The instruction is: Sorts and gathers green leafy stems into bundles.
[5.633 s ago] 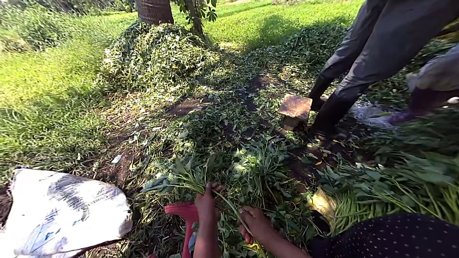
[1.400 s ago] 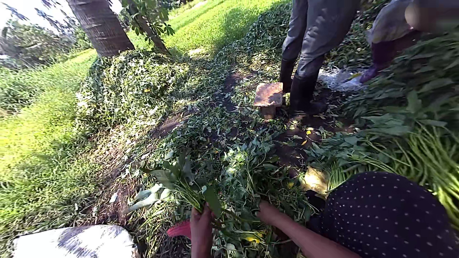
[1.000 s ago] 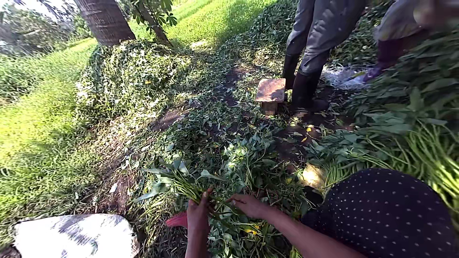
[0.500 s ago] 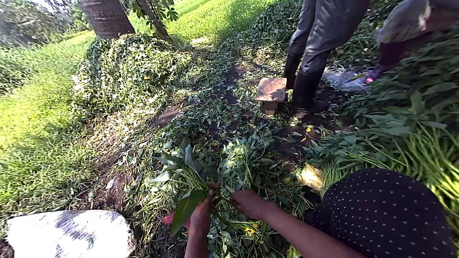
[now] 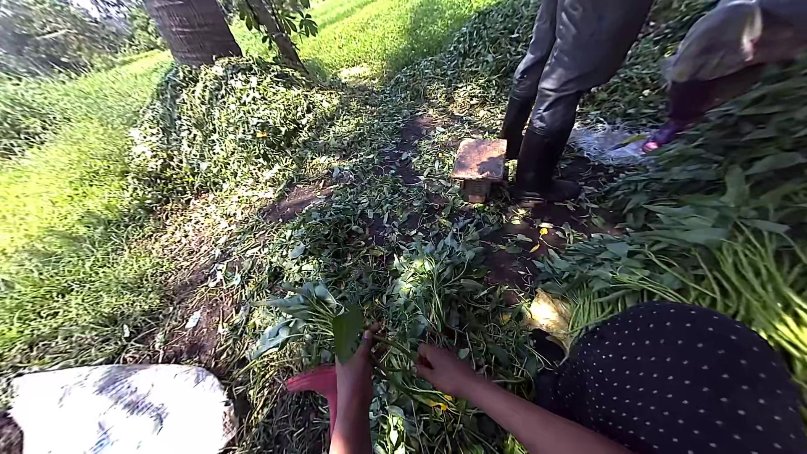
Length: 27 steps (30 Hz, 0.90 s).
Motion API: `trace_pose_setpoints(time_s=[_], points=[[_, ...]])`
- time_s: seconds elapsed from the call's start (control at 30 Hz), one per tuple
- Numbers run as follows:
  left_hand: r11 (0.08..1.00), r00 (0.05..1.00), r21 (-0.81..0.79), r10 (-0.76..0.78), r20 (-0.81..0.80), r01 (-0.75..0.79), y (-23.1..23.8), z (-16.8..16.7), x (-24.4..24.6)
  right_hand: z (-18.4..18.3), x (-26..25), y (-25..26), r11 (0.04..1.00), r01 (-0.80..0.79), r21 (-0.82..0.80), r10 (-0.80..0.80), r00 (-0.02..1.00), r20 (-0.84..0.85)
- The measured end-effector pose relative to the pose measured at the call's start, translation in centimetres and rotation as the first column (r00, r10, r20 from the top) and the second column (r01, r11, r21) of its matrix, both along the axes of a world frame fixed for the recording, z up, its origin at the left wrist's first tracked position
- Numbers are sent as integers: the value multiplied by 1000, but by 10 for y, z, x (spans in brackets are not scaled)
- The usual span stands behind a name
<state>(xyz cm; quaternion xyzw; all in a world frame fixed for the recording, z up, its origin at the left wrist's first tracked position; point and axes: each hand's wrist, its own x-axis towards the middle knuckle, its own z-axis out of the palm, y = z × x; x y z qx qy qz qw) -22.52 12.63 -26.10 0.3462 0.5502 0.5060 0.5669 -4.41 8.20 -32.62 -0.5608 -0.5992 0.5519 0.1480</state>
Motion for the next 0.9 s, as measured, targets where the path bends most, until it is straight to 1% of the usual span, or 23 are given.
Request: trace_pose_setpoints(time_s=[0.07, 0.13, 0.2, 0.3, 0.4, 0.47, 0.53, 0.63, 0.7, 0.73, 0.8, 0.9], points=[[999, 999, -10, 39, -31, -39, -1, 2, 3, 10, -5, -3, 998, -69, 6, 67, 987, 148], [998, 995, -9, 67, -72, -68, -1, 4, 5, 7, -8, -6, 990, -137, -18, 137, 951, 276], [996, 989, 1, 91, -120, -91, -1, 5, 4, -5, -5, -9, 984, -168, -62, 179, 936, 304], [991, 980, 15, 133, -151, -132, -1, 0, 2, -16, 2, -11, 973, -207, -97, 228, 911, 343], [976, 963, 107, 207, -174, -190, -1, 10, -2, -38, 16, -25, 965, -206, -161, 255, 879, 403], [977, 961, 111, 200, -189, -182, 4, 19, -6, -45, 19, -24, 966, -213, -148, 253, 897, 364], [979, 963, 83, 197, -185, -184, 2, 15, -10, -50, 21, -25, 970, -224, -98, 242, 935, 258], [974, 956, 58, 226, -185, -219, 8, 10, -12, -48, 20, -20, 986, -146, -76, 144, 989, -30], [971, 953, 40, 238, -189, -235, 8, 8, -17, -40, 18, -18, 990, -61, -127, 33, 977, -212], [969, 950, 41, 247, -190, -244, 10, 6, -21, -37, 17, -17, 988, -32, -150, -8, 965, -261], [964, 946, 42, 264, -185, -261, 12, 2, -26, -34, 16, -16, 985, 0, -172, -52, 954, -294], [960, 943, 37, 279, -183, -277, 13, -3, -27, -30, 12, -18, 981, 16, -191, -66, 964, -258]])
